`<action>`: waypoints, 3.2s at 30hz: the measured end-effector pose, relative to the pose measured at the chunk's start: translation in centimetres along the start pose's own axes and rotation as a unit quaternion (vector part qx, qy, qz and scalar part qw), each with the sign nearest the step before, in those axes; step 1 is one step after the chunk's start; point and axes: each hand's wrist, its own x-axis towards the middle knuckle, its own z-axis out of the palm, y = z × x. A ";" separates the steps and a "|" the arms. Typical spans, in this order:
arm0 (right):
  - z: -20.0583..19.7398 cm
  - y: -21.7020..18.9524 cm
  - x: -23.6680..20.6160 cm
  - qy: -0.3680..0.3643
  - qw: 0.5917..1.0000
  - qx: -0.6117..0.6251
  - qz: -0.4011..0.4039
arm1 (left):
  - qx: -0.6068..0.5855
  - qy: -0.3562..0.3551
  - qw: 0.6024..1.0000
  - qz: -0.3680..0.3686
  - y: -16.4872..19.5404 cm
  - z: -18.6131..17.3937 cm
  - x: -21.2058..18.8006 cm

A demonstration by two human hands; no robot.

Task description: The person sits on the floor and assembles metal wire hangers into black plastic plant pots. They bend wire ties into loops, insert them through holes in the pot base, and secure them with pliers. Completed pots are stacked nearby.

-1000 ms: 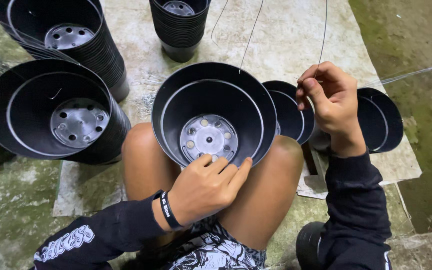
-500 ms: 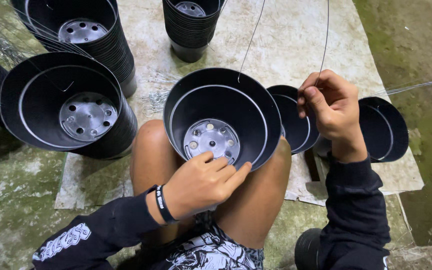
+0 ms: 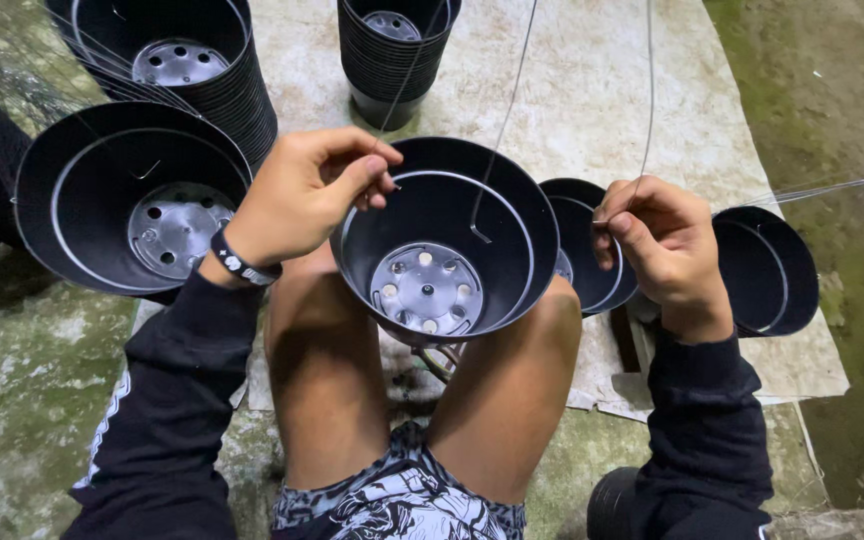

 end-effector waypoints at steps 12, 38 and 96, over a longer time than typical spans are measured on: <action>-0.5 3.7 -1.2 0.088 0.991 -0.093 0.045 | 0.085 0.078 0.992 0.047 -5.4 -1.0 -0.8; 3.5 3.6 -2.4 0.079 0.978 -0.186 -0.057 | -0.017 0.054 0.998 -0.027 -12.9 0.8 1.1; 8.1 2.5 6.0 0.030 0.934 -0.334 0.121 | 0.229 0.150 0.957 0.097 2.8 2.2 -6.5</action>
